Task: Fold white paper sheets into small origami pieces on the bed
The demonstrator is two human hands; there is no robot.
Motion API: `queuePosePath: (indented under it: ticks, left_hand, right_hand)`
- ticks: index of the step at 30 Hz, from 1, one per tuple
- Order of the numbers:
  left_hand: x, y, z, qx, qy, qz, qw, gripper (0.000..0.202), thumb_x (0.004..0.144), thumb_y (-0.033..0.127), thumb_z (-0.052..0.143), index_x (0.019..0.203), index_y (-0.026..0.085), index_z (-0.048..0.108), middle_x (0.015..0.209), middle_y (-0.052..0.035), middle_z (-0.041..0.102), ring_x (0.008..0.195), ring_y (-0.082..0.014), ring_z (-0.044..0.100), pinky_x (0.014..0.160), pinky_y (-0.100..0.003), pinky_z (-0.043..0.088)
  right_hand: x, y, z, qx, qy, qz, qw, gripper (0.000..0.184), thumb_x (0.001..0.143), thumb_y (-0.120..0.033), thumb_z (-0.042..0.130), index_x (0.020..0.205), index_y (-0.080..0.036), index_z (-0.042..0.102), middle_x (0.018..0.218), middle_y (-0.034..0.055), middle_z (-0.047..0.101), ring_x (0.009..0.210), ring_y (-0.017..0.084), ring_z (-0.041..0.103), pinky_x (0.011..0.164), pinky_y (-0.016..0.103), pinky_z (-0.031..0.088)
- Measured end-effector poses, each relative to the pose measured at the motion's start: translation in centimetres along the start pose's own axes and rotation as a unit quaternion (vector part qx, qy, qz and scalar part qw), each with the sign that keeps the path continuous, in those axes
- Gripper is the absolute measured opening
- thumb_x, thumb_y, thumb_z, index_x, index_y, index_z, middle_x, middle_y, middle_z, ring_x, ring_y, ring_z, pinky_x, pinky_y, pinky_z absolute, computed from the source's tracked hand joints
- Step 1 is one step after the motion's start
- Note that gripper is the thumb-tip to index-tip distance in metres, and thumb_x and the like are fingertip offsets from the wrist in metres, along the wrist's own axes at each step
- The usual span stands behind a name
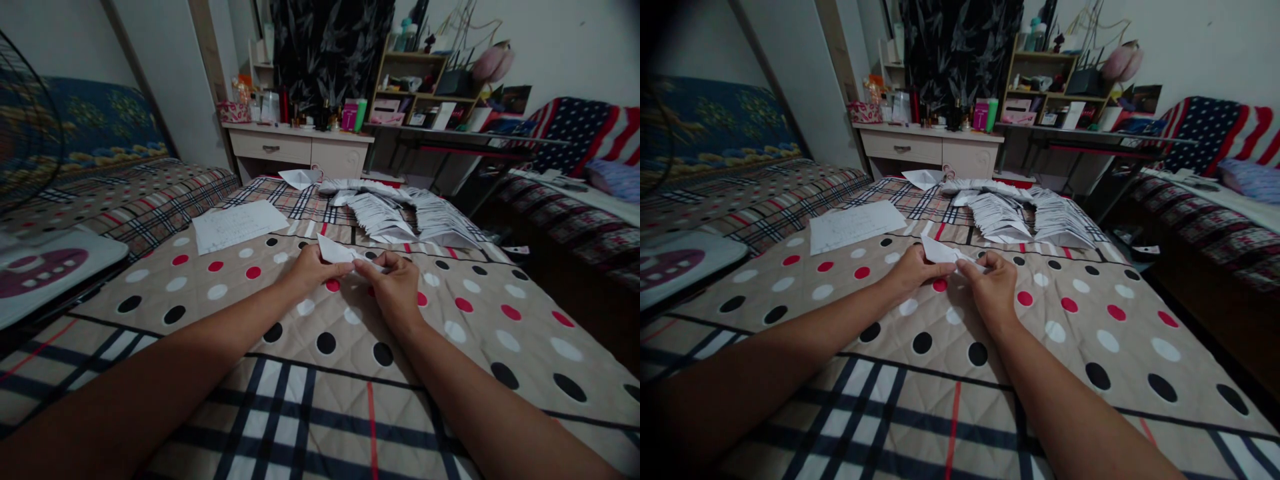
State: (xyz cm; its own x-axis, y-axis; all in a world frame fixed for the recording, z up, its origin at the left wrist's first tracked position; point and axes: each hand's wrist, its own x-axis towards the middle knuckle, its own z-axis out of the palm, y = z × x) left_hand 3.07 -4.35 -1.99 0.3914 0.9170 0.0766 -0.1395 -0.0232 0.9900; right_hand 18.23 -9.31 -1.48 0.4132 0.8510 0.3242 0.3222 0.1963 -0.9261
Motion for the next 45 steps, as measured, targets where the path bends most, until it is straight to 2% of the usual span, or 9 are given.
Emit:
queuePosePath:
  ticks: [6, 10, 14, 20, 24, 29, 35, 40, 45]
  left_hand:
    - [-0.1, 0.2, 0.2, 0.013, 0.056, 0.000, 0.998, 0.034, 0.058, 0.035, 0.084, 0.076, 0.011, 0.067, 0.064, -0.0016, 0.067, 0.048, -0.0089, 0.057, 0.043, -0.019, 0.043]
    - [0.1, 0.4, -0.1, 0.021, 0.086, 0.003, 0.996, 0.028, 0.059, 0.028, 0.082, 0.074, 0.011, 0.066, 0.059, -0.0002, 0.065, 0.043, -0.0073, 0.053, 0.038, -0.017, 0.038]
    - [0.0, 0.5, -0.2, 0.034, 0.091, 0.002, 0.995, 0.026, 0.060, 0.025, 0.081, 0.075, 0.010, 0.066, 0.058, 0.0002, 0.064, 0.043, -0.0076, 0.053, 0.038, -0.017, 0.036]
    - [0.0, 0.5, -0.2, 0.060, 0.094, 0.010, 0.994, 0.023, 0.062, 0.024, 0.080, 0.072, 0.010, 0.065, 0.055, 0.0003, 0.063, 0.041, -0.0075, 0.053, 0.038, -0.017, 0.038]
    - [0.4, 0.3, -0.3, 0.044, 0.076, 0.017, 0.996, 0.029, 0.073, 0.037, 0.073, 0.073, 0.010, 0.064, 0.055, -0.0029, 0.065, 0.040, -0.0099, 0.057, 0.038, -0.018, 0.041]
    - [0.3, 0.3, -0.4, 0.021, 0.082, -0.013, 0.996, 0.055, 0.083, 0.062, 0.052, 0.068, 0.010, 0.062, 0.046, -0.0047, 0.061, 0.035, -0.0124, 0.055, 0.035, -0.019, 0.038]
    - [0.4, 0.3, -0.7, 0.010, 0.113, -0.032, 0.993, 0.069, 0.087, 0.069, 0.035, 0.062, 0.010, 0.061, 0.043, -0.0065, 0.059, 0.034, -0.0135, 0.053, 0.034, -0.021, 0.037]
    - [0.4, 0.2, -0.8, -0.034, 0.066, -0.019, 0.997, 0.055, 0.084, 0.062, 0.053, 0.072, 0.009, 0.064, 0.050, -0.0052, 0.063, 0.039, -0.0123, 0.058, 0.039, -0.019, 0.043]
    - [0.3, 0.2, -0.2, -0.071, 0.047, 0.003, 0.996, 0.039, 0.072, 0.041, 0.077, 0.087, 0.007, 0.068, 0.069, -0.0080, 0.072, 0.057, -0.0127, 0.067, 0.056, -0.019, 0.054]
  right_hand:
    - [-0.3, 0.3, 0.5, 0.020, -0.038, 0.007, 0.999, 0.031, 0.068, -0.040, 0.073, 0.060, -0.021, 0.051, 0.048, -0.0044, 0.050, 0.043, 0.010, 0.041, 0.042, 0.024, 0.032]
    - [-0.3, 0.2, 0.7, 0.061, -0.065, 0.023, 0.996, 0.029, 0.064, -0.035, 0.077, 0.078, -0.020, 0.057, 0.063, -0.0014, 0.062, 0.050, 0.013, 0.053, 0.045, 0.024, 0.041]
    - [-0.3, 0.2, 0.6, 0.073, -0.066, 0.048, 0.994, 0.045, 0.060, -0.029, 0.079, 0.098, -0.021, 0.057, 0.070, -0.0011, 0.066, 0.053, 0.016, 0.059, 0.048, 0.026, 0.045]
    - [-0.1, 0.6, 0.4, 0.049, -0.112, 0.073, 0.990, 0.027, 0.063, -0.039, 0.077, 0.068, -0.016, 0.064, 0.054, 0.0001, 0.060, 0.045, 0.011, 0.047, 0.042, 0.023, 0.032]
    - [0.0, 0.2, 0.2, 0.049, -0.113, 0.074, 0.990, 0.027, 0.066, -0.041, 0.073, 0.069, -0.015, 0.066, 0.048, -0.0020, 0.055, 0.041, 0.009, 0.040, 0.040, 0.022, 0.027]
    - [0.0, -0.1, 0.1, 0.053, -0.125, 0.052, 0.989, 0.025, 0.073, -0.039, 0.066, 0.071, -0.014, 0.067, 0.048, -0.0022, 0.055, 0.040, 0.009, 0.040, 0.040, 0.021, 0.027]
    - [0.0, 0.0, -0.1, 0.017, -0.136, -0.028, 0.990, 0.025, 0.080, -0.036, 0.059, 0.069, -0.015, 0.065, 0.046, -0.0044, 0.048, 0.042, 0.008, 0.037, 0.042, 0.022, 0.026]
    - [0.0, 0.1, -0.3, 0.010, -0.084, -0.042, 0.996, 0.033, 0.080, -0.042, 0.063, 0.060, -0.015, 0.061, 0.051, -0.0030, 0.049, 0.047, 0.009, 0.039, 0.044, 0.023, 0.029]
    - [0.4, 0.3, 0.0, 0.075, -0.019, 0.025, 0.997, 0.038, 0.065, -0.044, 0.078, 0.087, -0.017, 0.065, 0.062, -0.0021, 0.061, 0.050, 0.012, 0.051, 0.046, 0.023, 0.039]
